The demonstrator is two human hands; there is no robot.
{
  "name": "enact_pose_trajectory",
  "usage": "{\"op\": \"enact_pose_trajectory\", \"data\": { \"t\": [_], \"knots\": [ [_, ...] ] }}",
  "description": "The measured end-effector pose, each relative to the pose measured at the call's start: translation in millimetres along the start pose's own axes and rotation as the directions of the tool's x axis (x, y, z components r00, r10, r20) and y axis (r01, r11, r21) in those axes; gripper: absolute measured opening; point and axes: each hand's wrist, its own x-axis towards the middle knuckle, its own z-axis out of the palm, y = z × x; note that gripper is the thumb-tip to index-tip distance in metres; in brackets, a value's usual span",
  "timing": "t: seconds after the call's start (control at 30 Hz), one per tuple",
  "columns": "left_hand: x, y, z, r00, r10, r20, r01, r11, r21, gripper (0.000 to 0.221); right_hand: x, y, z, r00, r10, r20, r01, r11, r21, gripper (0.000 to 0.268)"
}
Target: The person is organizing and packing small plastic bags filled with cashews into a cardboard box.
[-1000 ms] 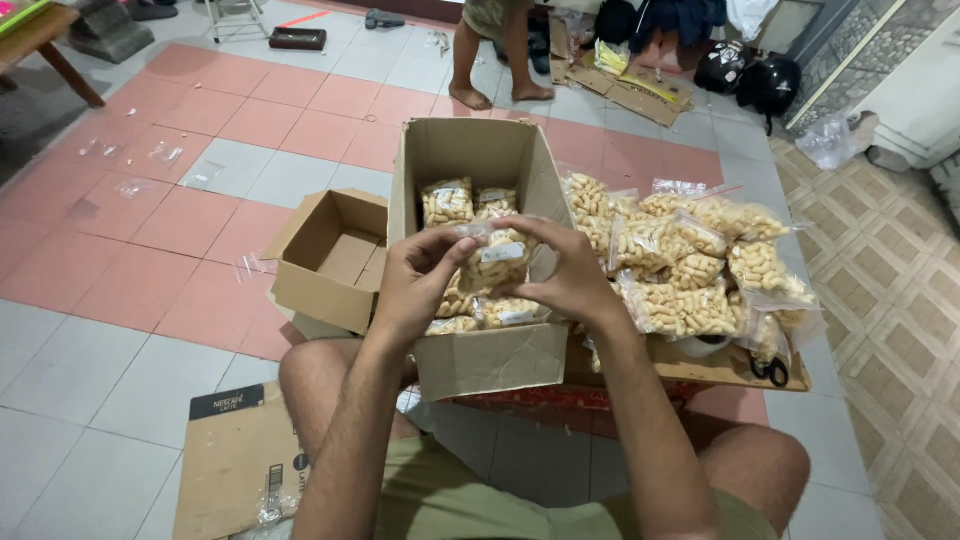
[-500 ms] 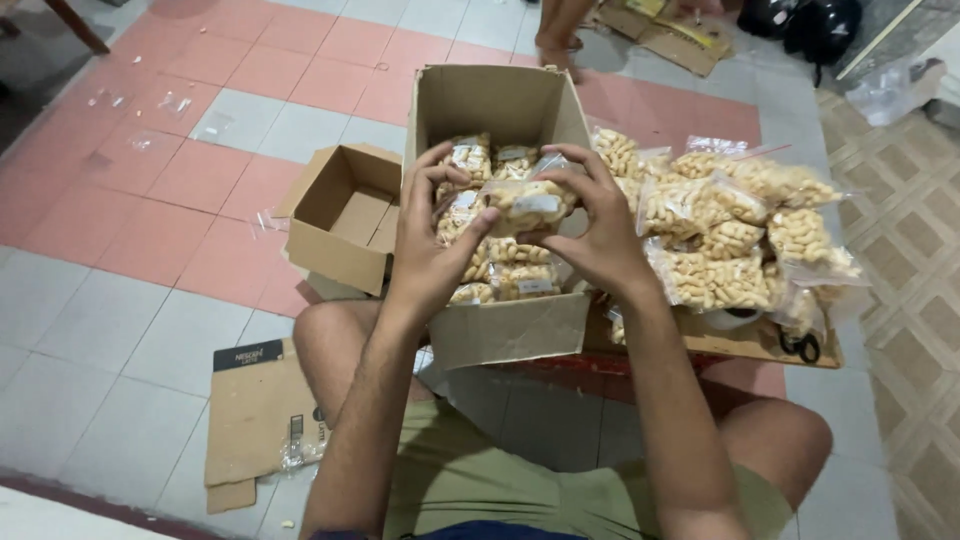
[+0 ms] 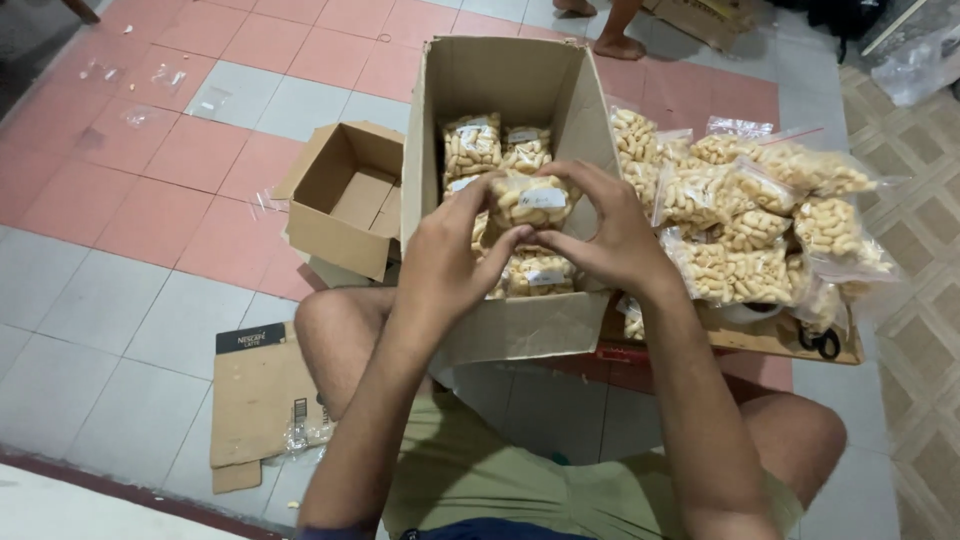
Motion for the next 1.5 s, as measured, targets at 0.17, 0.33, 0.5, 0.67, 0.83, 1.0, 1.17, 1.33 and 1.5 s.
{"op": "enact_pose_trajectory", "data": {
  "t": [0.17,0.33,0.5,0.67,0.83,1.0,1.17,1.33,1.5],
  "knots": [
    [-28,0,-33,0.974,0.129,0.185,-0.166,0.966,0.201,0.065,4,19,5,0.999,0.045,0.015,-0.044,0.999,-0.019,0.065],
    [-48,-13,-39,0.889,0.144,0.434,-0.249,0.949,0.194,0.019,34,-10,3,0.958,0.250,0.138,-0.234,0.964,-0.122,0.052],
    [-49,-20,-40,0.880,0.265,0.394,-0.316,0.946,0.072,0.014,60,-24,17,0.753,0.508,0.418,-0.414,0.860,-0.300,0.051],
    [-48,-22,-42,0.874,0.271,0.404,-0.328,0.941,0.079,0.014,73,-39,38,0.437,0.611,0.660,-0.420,0.788,-0.451,0.066],
    [-51,-24,-40,0.873,0.258,0.414,-0.326,0.940,0.101,0.018,71,-26,45,0.257,0.708,0.658,-0.404,0.697,-0.593,0.094],
    [-50,-28,-38,0.880,0.302,0.365,-0.344,0.938,0.052,0.013,75,-8,41,0.338,0.597,0.728,-0.359,0.797,-0.487,0.064],
    [-49,-25,-38,0.870,0.281,0.406,-0.337,0.939,0.072,0.013,80,-19,66,0.318,0.520,0.793,-0.268,0.851,-0.451,0.075],
    [-52,-28,-34,0.865,0.287,0.412,-0.336,0.940,0.051,0.010,66,3,102,0.245,0.556,0.794,-0.039,0.824,-0.565,0.020],
    [-59,-37,-23,0.905,0.271,0.327,-0.324,0.938,0.120,0.017,47,-26,77,0.350,0.404,0.845,-0.027,0.906,-0.422,0.046]
  ]
}}
